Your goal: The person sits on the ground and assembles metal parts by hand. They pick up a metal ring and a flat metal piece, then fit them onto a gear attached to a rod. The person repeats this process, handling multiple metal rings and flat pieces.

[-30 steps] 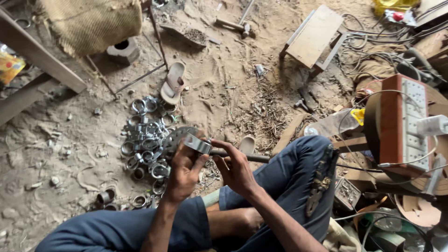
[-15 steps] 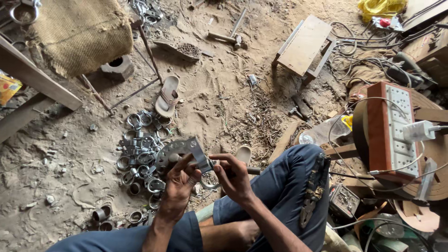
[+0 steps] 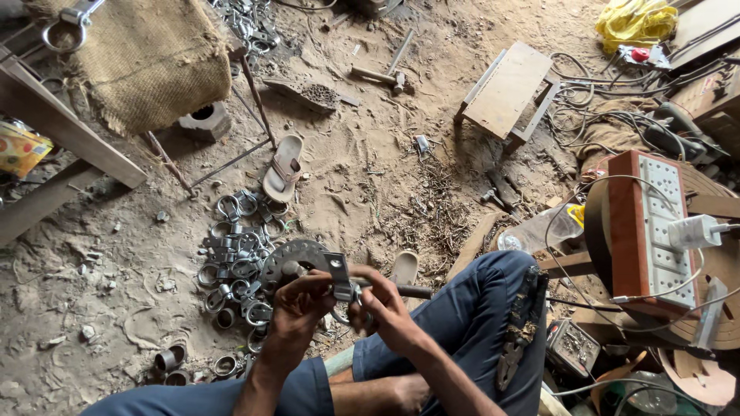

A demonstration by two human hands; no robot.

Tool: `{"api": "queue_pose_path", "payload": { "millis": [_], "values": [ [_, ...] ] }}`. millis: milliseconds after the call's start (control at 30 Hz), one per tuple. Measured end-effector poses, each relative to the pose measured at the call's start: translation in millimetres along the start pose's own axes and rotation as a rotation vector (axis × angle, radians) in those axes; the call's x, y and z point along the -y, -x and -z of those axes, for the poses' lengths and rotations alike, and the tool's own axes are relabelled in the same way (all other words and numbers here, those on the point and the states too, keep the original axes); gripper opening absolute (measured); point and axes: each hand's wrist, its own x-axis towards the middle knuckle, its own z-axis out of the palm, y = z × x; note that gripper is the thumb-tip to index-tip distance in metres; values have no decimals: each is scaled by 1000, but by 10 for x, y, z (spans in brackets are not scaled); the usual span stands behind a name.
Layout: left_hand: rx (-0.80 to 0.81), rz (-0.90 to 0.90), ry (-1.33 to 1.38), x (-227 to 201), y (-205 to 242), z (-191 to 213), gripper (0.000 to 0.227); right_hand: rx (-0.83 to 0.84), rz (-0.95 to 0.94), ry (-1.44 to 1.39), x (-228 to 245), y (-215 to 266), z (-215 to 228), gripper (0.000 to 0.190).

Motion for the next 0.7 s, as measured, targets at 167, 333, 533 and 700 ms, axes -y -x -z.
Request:
{"api": "queue_pose_path", "payload": {
  "millis": [167,333,533,700],
  "values": [
    [-51,186,234,1,-26,-19,27,-41,-177,8,-176,75,206,62],
    [-56,184,182,45,6,55,22,82,-299,-91,43,71,85,69],
    [-20,219,39,97,-18,97,23,218,-202,-134,121,109,-23,63],
    [68,235,-327,-8,-33,34,28,200,-198,-129,109,125,41,60]
  ]
}}
